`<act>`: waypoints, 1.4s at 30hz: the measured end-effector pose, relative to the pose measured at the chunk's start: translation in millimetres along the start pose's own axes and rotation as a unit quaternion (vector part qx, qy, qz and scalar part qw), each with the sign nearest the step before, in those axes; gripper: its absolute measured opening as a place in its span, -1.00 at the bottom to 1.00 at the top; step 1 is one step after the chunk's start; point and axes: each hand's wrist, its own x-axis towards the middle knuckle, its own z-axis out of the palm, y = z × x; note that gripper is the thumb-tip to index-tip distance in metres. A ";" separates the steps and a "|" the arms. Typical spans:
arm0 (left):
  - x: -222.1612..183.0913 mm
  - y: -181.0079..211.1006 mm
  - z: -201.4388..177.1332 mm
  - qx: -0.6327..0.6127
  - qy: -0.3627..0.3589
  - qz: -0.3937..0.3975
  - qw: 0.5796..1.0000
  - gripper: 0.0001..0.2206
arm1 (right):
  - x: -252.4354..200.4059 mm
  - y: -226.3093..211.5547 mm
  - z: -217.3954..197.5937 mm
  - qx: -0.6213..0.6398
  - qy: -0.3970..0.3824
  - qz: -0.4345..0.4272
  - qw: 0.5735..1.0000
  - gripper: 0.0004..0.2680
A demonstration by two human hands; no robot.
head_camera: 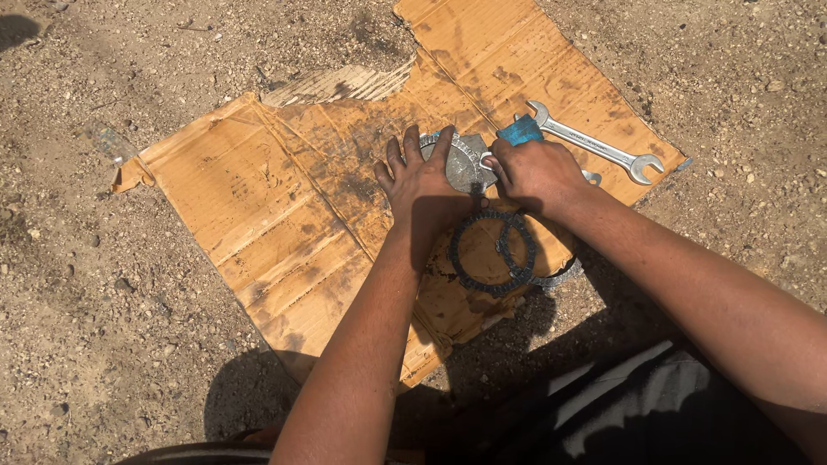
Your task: The person uses a wrench to tighten or loosen bolts on a clutch component while holding it by hand over a piece of cardboard on the ground.
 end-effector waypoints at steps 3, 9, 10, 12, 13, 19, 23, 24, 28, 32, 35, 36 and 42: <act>0.0 1.7 -0.1 0.001 -0.015 -0.013 1.000 0.12 | -1.8 -3.1 -5.2 -0.016 -0.015 0.003 1.000 -0.74; 2.5 -2.1 1.3 0.000 -0.013 0.000 1.000 0.08 | 0.1 -13.7 -10.4 -0.010 -0.065 0.037 0.997 -0.75; 3.6 -3.3 1.7 0.003 -0.014 0.004 1.000 0.06 | 0.0 -14.2 -10.1 -0.008 -0.062 0.038 0.997 -0.76; 7.8 -3.4 4.4 0.001 -0.008 0.007 1.000 0.01 | 1.1 -10.3 -11.8 -0.009 -0.047 0.034 0.998 -0.77; 7.3 -5.3 6.7 0.000 -0.012 0.003 1.000 0.04 | -2.0 -10.6 -8.8 -0.002 -0.035 0.036 0.999 -0.77; 14.1 -5.9 11.4 -0.002 -0.013 -0.015 1.000 0.18 | -16.3 -12.3 0.1 0.017 -0.037 0.034 0.999 -0.71; 22.0 -9.0 13.3 -0.013 0.004 0.007 1.000 0.20 | -10.5 -1.8 -2.2 0.031 -0.004 0.025 0.999 -0.69; 19.1 -12.1 15.8 -0.004 0.007 0.009 1.000 0.20 | -11.2 2.0 -1.5 0.032 0.021 0.034 0.999 -0.69; 18.6 -15.7 14.2 -0.017 0.017 0.024 0.999 0.15 | -13.0 46.2 -18.7 0.038 0.037 0.112 0.992 -0.60; 17.9 -12.6 13.0 -0.021 0.004 0.015 1.000 0.13 | -28.9 100.9 -34.5 0.093 0.060 0.205 0.972 -0.68; 14.8 -10.7 13.6 -0.023 -0.011 0.006 1.000 0.14 | -37.4 120.7 -40.4 0.199 0.011 0.295 0.934 -0.73; 15.4 -10.2 12.4 -0.023 -0.015 0.004 1.000 0.14 | -35.7 121.9 -41.6 0.239 -0.003 0.248 0.939 -0.74; 16.0 -10.7 14.5 0.000 -0.017 0.000 1.000 0.17 | -28.5 111.7 -34.1 0.249 -0.020 0.251 0.935 -0.65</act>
